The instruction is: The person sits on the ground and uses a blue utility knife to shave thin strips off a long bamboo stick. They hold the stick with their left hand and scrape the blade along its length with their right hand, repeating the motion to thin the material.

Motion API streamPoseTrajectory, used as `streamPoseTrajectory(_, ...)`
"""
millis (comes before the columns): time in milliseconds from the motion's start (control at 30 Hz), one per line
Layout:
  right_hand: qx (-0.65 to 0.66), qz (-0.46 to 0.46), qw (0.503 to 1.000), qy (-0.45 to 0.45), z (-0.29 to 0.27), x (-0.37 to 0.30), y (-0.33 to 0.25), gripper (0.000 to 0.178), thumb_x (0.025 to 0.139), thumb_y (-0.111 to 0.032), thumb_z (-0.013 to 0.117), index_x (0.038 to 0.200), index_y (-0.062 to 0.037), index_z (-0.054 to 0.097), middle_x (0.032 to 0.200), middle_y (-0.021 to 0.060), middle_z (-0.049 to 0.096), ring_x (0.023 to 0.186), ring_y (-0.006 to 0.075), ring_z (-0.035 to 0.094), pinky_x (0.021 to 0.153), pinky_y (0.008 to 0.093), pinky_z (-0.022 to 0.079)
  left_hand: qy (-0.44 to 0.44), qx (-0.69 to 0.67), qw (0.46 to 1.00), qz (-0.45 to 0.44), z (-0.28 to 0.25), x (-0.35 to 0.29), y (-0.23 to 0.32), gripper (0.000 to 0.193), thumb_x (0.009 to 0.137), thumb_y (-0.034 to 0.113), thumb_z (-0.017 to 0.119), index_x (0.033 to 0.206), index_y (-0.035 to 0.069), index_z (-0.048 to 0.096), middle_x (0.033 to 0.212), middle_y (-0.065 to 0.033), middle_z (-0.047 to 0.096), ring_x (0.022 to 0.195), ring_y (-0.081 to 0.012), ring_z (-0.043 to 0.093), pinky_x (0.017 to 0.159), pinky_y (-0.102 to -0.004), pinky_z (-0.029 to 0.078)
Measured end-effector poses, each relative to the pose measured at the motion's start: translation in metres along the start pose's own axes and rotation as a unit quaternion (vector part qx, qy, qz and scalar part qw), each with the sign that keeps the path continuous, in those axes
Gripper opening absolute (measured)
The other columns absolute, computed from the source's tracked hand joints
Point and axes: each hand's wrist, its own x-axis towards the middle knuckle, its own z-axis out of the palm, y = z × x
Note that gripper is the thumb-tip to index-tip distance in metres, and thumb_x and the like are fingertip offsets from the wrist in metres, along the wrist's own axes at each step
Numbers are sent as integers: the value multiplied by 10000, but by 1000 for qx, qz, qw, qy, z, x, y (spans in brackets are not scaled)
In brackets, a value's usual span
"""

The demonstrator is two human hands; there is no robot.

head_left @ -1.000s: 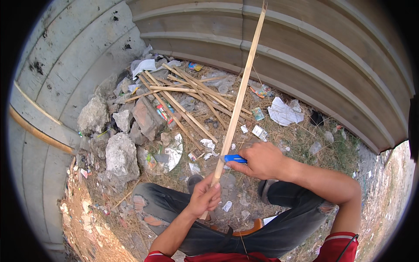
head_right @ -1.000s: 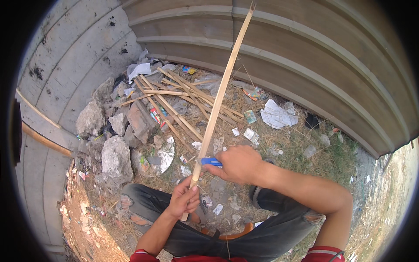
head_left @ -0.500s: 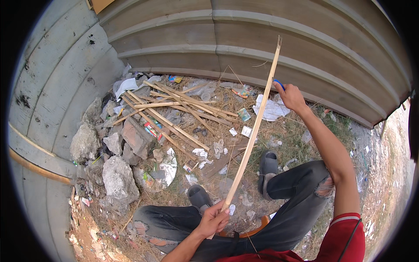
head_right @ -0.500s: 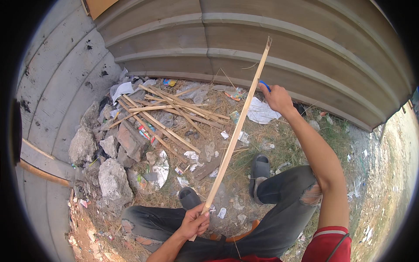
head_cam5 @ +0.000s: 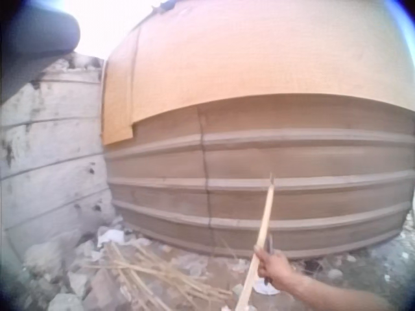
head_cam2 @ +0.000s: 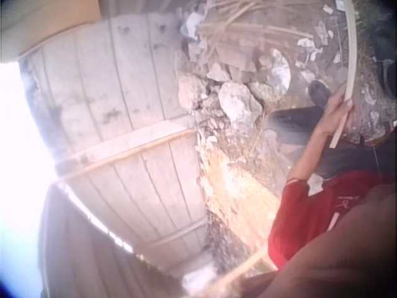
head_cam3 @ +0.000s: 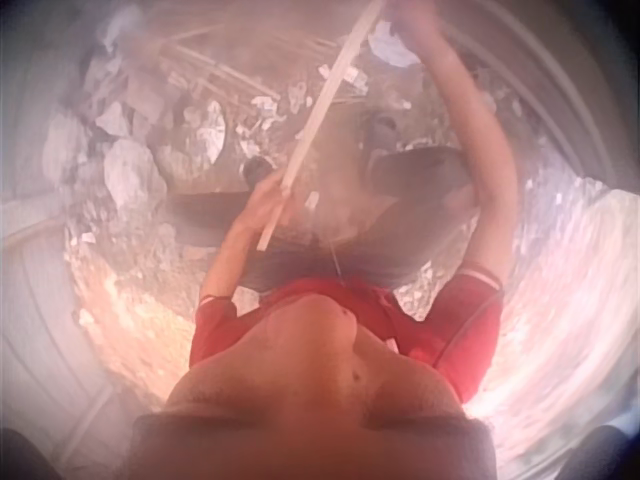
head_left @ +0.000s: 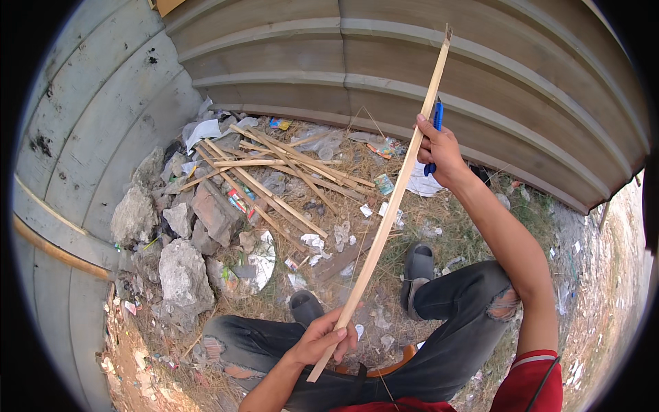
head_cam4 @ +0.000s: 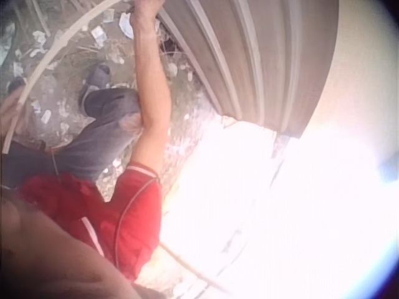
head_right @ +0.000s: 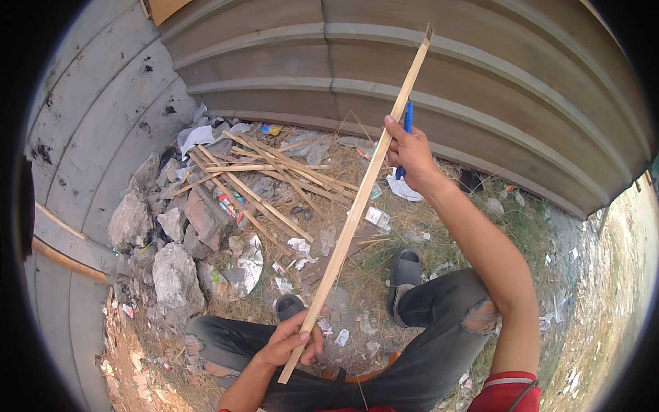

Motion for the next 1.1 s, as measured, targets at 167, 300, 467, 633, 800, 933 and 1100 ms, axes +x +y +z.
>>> streamPoseTrajectory(167,4,59,995,-86,53,-47,-9,312,1032,-374,633,879,-123,529,610,-74,358,473,49,286,452,252,214,13,-52,998,22,15,0,28,695,1053,272,530,1595,-4,193,901,-155,641,540,-138,550,544,-288,498)
streamPoseTrajectory(300,11,86,987,-136,81,-68,-10,324,1036,-364,628,836,-154,484,588,-85,328,461,47,264,450,255,207,28,-21,998,58,17,8,57,682,1062,244,512,1602,10,168,861,-143,621,502,-120,511,487,-266,456)
streamPoseTrajectory(467,63,155,954,-248,125,-80,-8,319,1076,-368,541,1105,-55,595,544,-74,281,431,54,279,455,251,233,55,-76,992,84,29,9,93,693,1080,235,490,1627,45,111,720,-93,530,392,-74,381,365,-215,334)
streamPoseTrajectory(633,-65,118,946,-296,126,-79,7,328,1031,-405,628,922,-96,641,594,-66,423,480,57,332,459,269,245,76,-117,985,104,3,10,68,663,1096,313,464,1620,39,166,630,-28,407,410,-60,283,392,-218,291)
streamPoseTrajectory(800,-399,-53,875,-270,123,-81,16,513,1005,-521,598,901,-24,669,606,55,534,568,222,554,560,409,433,139,-87,979,119,-6,12,47,565,1119,291,399,1613,62,247,631,20,350,453,-45,224,448,-212,281)
streamPoseTrajectory(933,-506,-126,795,-310,125,-103,11,526,996,-530,554,896,-29,680,665,212,636,657,408,667,629,498,504,183,-79,971,129,-10,6,45,548,1122,284,380,1608,61,263,618,21,329,444,-52,221,428,-214,268)
streamPoseTrajectory(1100,-612,-101,689,-374,129,-133,16,512,998,-529,546,897,-49,692,677,207,672,676,433,682,652,527,543,220,-90,964,118,-11,5,43,547,1124,347,344,1604,94,273,601,21,331,398,-68,233,392,-228,262)
